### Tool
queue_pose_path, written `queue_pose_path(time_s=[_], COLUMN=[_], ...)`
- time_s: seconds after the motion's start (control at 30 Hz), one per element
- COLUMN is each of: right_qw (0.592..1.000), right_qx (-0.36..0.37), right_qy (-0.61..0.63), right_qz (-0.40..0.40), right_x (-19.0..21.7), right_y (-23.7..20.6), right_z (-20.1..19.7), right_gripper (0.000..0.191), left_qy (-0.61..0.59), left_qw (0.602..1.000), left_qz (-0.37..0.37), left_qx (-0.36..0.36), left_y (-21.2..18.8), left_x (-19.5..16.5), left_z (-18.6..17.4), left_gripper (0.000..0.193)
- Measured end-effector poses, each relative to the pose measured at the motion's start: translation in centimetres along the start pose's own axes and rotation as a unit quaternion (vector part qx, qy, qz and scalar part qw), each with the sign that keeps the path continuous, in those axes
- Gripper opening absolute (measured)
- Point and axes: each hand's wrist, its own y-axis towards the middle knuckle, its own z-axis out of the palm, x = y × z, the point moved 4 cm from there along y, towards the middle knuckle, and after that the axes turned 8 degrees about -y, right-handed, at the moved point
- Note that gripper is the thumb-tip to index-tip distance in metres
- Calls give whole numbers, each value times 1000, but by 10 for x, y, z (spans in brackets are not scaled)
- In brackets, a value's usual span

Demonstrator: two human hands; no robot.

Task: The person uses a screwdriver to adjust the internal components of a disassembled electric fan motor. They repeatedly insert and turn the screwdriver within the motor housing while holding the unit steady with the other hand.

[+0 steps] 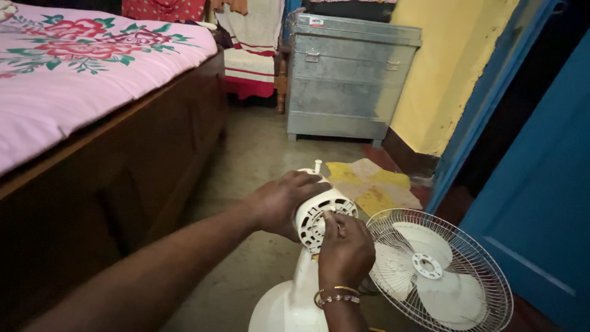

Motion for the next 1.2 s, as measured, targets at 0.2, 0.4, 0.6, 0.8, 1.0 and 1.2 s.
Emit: queue_pose_path(time_s=[0.2,0.4,0.6,0.8,1.0,1.2], right_qw=[999,996,991,960,918,937], right_qx=[-34,-7,49,90,93,87], right_qy=[-15,57,33,207,332,269], right_qz=[-35,73,120,163,197,207], right_x=[0,-3,-7,-37,-59,-66], right_y=[-5,-1,5,7,8,10], right_z=[3,1,8,30,46,40], right_gripper=[15,18,18,19,17,19], left_qy=[-5,0,18,13,92,105], left_qw=[1000,1000,998,999,996,992], left_qz=[14,12,-18,-33,-1,35], left_qx=[-10,7,62,8,3,-56], left_y=[-2,-1,1,-20,-23,-17], left_x=[-1,0,-1,-24,-38,-25], left_z=[-1,1,1,-2,18,24], left_gripper=[112,115,130,136,124,105])
